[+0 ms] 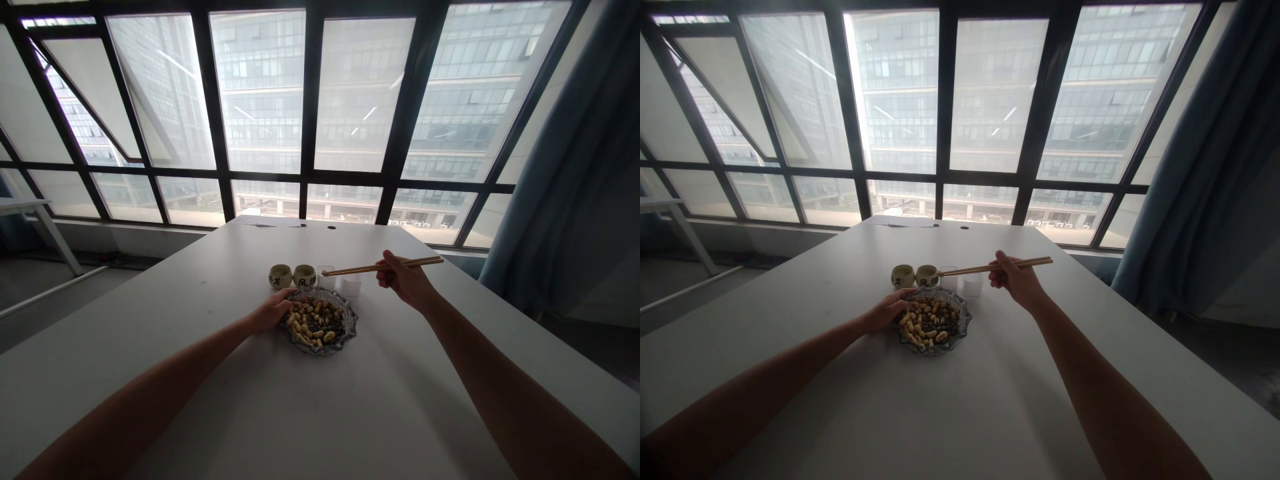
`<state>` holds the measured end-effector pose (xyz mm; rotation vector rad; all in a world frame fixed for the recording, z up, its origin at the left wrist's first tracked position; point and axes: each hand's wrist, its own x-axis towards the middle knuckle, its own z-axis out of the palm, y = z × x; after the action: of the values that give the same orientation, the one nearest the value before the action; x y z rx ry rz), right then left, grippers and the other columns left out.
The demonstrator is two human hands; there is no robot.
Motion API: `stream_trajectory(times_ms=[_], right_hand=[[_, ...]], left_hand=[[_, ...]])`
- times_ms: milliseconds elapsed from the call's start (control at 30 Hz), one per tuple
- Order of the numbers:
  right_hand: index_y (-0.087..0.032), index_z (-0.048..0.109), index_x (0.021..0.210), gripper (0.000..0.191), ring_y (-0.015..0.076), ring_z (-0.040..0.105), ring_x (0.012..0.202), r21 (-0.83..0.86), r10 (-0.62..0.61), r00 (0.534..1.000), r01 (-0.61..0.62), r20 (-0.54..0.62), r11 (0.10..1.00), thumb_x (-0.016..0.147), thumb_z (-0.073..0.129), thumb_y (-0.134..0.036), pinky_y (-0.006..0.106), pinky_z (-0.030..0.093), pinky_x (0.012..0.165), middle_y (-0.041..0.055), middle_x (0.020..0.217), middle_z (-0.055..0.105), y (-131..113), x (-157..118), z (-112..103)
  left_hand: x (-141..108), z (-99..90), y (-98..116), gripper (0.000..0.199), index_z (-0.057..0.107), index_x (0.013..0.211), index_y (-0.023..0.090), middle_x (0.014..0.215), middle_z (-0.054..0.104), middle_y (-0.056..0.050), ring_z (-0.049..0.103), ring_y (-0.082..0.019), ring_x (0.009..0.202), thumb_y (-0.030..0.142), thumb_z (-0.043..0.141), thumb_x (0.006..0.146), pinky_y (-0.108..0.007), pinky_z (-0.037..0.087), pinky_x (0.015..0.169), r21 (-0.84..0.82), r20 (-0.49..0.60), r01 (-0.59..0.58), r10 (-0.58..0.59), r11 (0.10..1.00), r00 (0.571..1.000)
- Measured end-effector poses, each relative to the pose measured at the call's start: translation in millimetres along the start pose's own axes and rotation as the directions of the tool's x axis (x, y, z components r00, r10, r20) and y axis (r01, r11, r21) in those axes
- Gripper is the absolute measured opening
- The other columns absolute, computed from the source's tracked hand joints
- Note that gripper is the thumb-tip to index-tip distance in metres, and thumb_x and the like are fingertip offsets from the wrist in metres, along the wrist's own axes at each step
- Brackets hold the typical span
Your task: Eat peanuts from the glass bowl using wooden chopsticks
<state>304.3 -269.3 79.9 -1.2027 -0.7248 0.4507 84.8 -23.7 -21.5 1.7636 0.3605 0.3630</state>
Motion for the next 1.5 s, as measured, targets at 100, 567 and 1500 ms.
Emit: stream_trajectory(times_ms=[100,567,1500], right_hand=[[-0.014,0.072,0.068,0.05,0.0124,0.058,0.043,-0.001,-0.002,1.0,0.002,0.003,1.0,0.06,0.089,-0.06,0.023,0.046,0.039,0.0037,0.052,0.064,-0.1,-0.8,0.3],[-0.014,0.072,0.067,0.052,0.0116,0.057,0.041,0.026,-0.01,1.0,0.01,0.004,1.0,0.057,0.09,-0.062,0.022,0.044,0.039,0.0032,0.05,0.064,-6.0,-5.8,10.8],[-0.016,0.071,0.067,0.052,0.0146,0.063,0.046,-0.432,-0.209,0.951,0.292,0.23,0.853,0.078,0.071,-0.067,0.024,0.05,0.043,0.0063,0.056,0.069,-28.1,-30.2,32.0]], left_hand=[[-1.3,1.5,2.4,0.058,0.058,0.129,0.015,0.107,0.071,-0.007,0.067,-0.022,0.095,0.028,0.054,0.072,-0.032,0.056,0.078,0.011,-0.012,-0.018,0.018,1.0,1.0],[16.3,-27.8,-5.3,0.058,0.058,0.113,0.015,0.108,0.066,-0.012,0.065,-0.023,0.085,0.061,0.065,0.078,-0.036,0.053,0.071,0.532,-0.474,-0.153,0.443,0.833,0.761],[46.4,-56.1,-30.6,0.076,0.052,0.125,0.017,0.116,0.066,-0.012,0.066,-0.026,0.1,0.039,0.082,0.06,-0.044,0.055,0.088,0.552,-0.267,-0.305,0.511,0.776,0.817]])
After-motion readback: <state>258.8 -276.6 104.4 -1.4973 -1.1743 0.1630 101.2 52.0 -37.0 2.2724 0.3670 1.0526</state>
